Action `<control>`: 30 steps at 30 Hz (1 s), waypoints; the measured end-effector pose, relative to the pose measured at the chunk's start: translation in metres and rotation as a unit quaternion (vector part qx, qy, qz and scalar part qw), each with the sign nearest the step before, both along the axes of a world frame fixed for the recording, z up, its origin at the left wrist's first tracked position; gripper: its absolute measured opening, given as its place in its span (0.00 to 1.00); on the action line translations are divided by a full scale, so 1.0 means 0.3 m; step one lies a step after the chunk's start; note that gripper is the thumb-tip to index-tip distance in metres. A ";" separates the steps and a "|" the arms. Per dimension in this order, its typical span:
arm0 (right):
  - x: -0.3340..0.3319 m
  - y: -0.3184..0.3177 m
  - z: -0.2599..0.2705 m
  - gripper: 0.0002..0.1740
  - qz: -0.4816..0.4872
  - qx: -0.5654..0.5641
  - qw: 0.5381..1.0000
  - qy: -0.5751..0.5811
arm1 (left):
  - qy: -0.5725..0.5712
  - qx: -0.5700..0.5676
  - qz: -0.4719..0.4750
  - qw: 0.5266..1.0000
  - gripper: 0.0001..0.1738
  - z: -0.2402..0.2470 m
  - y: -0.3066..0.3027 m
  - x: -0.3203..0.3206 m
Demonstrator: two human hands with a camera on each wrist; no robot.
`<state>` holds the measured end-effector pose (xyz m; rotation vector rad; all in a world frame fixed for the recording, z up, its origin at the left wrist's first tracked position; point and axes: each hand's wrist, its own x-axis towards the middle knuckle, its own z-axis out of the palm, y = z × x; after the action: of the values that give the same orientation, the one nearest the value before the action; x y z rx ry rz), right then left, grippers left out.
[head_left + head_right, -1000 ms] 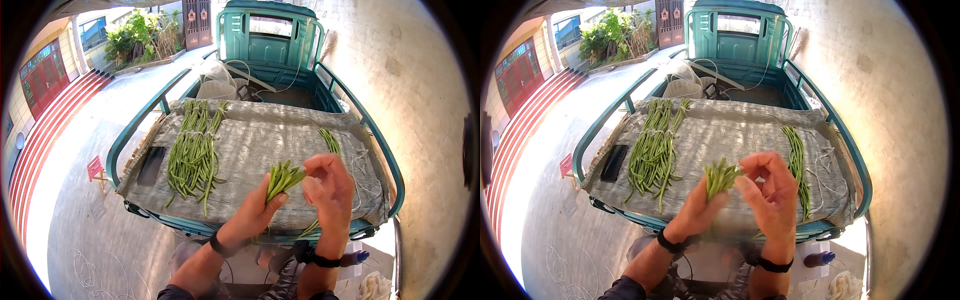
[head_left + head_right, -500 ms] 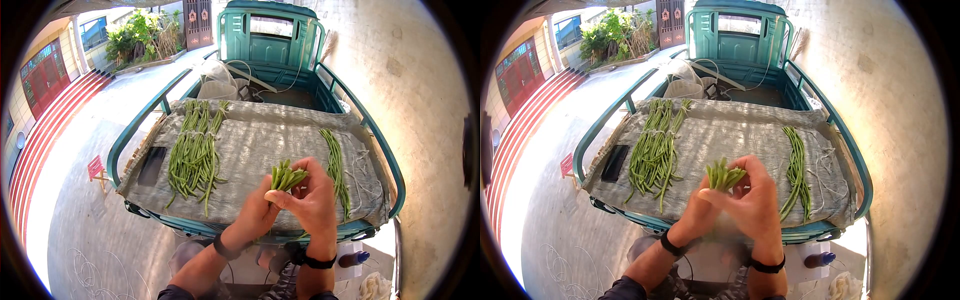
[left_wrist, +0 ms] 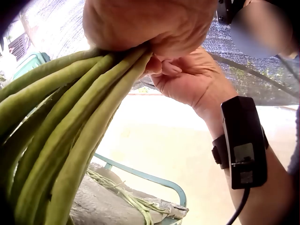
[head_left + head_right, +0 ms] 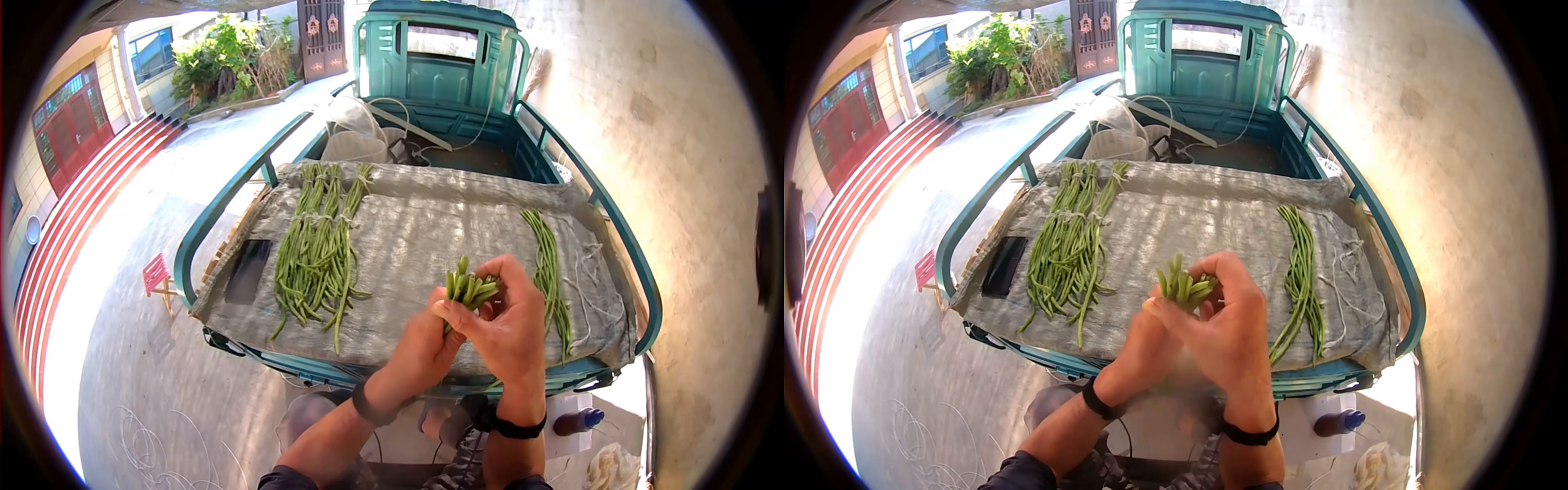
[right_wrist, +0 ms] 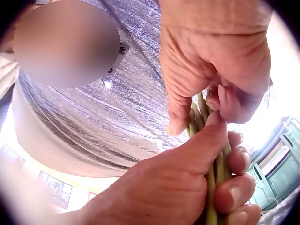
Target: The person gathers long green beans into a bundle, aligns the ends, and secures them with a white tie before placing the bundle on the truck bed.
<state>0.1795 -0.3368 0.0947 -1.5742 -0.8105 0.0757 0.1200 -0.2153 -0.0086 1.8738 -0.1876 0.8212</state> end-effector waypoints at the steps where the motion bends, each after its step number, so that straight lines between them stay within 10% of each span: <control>1: 0.003 -0.001 -0.005 0.22 0.006 0.004 1.000 0.002 | 0.003 -0.056 -0.034 0.998 0.17 -0.021 0.001 0.009; 15: 0.076 -0.067 -0.017 0.17 0.206 0.098 0.958 0.172 | 0.047 -0.254 -0.176 0.950 0.30 0.083 -0.030 -0.049; 30: 0.067 -0.048 -0.043 0.18 0.116 0.047 0.989 0.083 | 0.081 -0.237 -0.138 0.958 0.27 0.085 -0.025 -0.052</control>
<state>0.1995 -0.3513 0.0820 -1.3602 -0.8512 0.3288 0.1043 -0.2228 0.0171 1.4121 -0.1309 0.4644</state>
